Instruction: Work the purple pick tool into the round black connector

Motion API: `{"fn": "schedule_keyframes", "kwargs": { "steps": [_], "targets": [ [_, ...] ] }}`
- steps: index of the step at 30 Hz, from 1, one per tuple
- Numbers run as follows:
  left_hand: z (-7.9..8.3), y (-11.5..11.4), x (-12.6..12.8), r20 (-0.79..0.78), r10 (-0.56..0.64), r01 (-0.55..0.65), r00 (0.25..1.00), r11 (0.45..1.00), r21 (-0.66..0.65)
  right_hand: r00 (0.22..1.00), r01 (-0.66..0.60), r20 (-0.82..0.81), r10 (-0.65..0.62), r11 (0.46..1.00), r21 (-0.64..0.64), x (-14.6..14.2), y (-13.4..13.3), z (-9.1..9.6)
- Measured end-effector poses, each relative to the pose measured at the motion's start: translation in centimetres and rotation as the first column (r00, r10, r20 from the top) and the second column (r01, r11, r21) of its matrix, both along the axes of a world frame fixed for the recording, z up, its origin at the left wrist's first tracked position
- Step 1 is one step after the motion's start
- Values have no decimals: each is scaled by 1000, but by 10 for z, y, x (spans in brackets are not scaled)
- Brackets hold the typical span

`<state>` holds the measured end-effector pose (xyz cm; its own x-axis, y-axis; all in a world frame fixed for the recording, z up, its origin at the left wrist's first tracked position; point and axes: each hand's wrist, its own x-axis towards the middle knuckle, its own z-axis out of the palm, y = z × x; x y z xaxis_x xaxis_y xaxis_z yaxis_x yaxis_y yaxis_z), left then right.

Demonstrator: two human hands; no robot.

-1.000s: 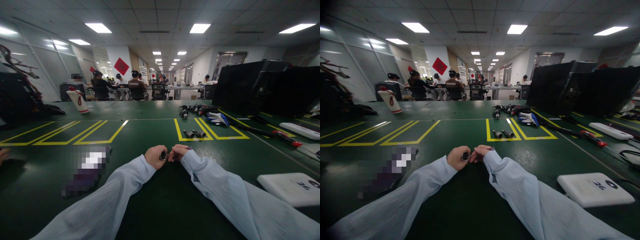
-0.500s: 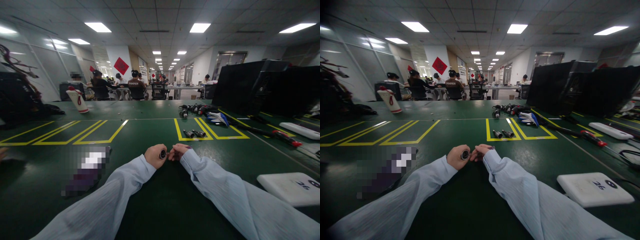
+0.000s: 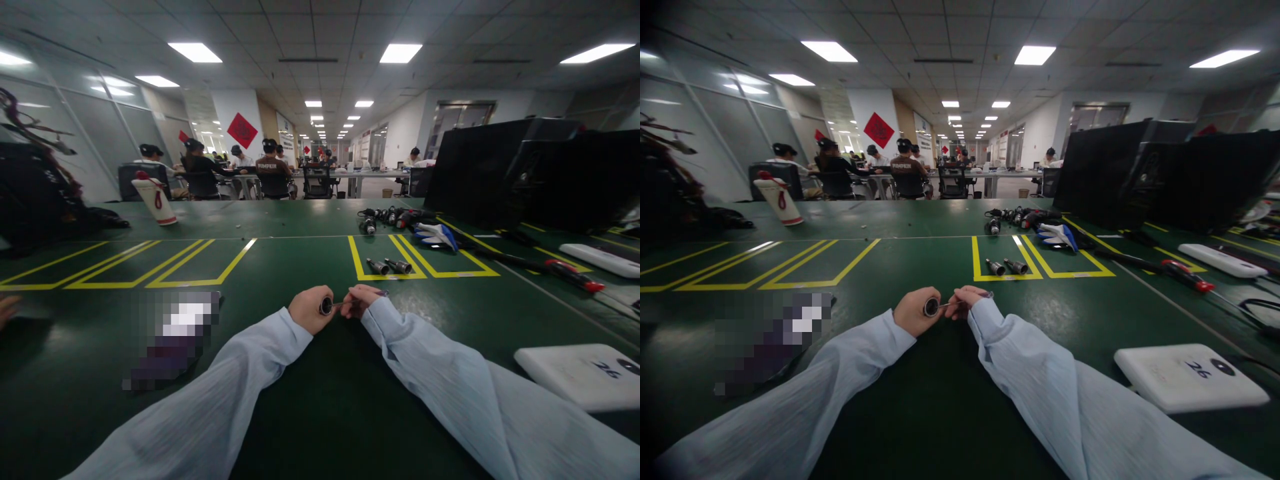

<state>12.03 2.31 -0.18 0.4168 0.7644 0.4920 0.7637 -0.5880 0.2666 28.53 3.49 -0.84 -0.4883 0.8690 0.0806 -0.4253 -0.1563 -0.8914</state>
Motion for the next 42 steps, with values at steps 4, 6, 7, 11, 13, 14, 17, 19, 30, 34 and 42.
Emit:
{"fn": "schedule_keyframes", "kwargs": {
  "steps": [4,6,7,11,13,14,17,19,30,34,42],
  "targets": [
    [0,1,0,-7,-26,26,1000,1000,-8,1000,5,-16,-5,1000,13,2,0,0],
    [0,2,0,-10,-38,38,999,999,-7,999,15,-30,-14,999,28,3,0,-1],
    [0,2,0,-9,-45,45,999,999,-8,999,18,-36,-17,999,34,3,1,-2],
    [2,1,0,-9,-64,64,998,998,-14,999,9,-49,-7,999,36,4,3,-3],
    [3,1,0,-12,-62,62,998,998,-19,999,14,-38,-13,999,39,4,3,-2],
    [3,0,0,-14,-62,61,998,998,-20,999,23,-30,-21,999,44,4,3,-2],
    [4,0,0,-17,-65,65,998,998,-13,997,70,6,-71,994,83,4,-1,2],
    [4,0,0,-20,-54,54,998,999,-8,990,123,46,-130,983,134,2,-4,3],
    [6,-3,2,-65,64,-67,996,997,-48,938,278,118,-326,911,304,1,-7,0],
    [9,-3,4,-99,85,-95,991,990,-105,930,309,126,-344,921,236,3,-5,0],
    [11,-7,6,-224,58,-81,973,992,-92,935,320,115,-335,938,130,6,1,-4]
  ]
}}
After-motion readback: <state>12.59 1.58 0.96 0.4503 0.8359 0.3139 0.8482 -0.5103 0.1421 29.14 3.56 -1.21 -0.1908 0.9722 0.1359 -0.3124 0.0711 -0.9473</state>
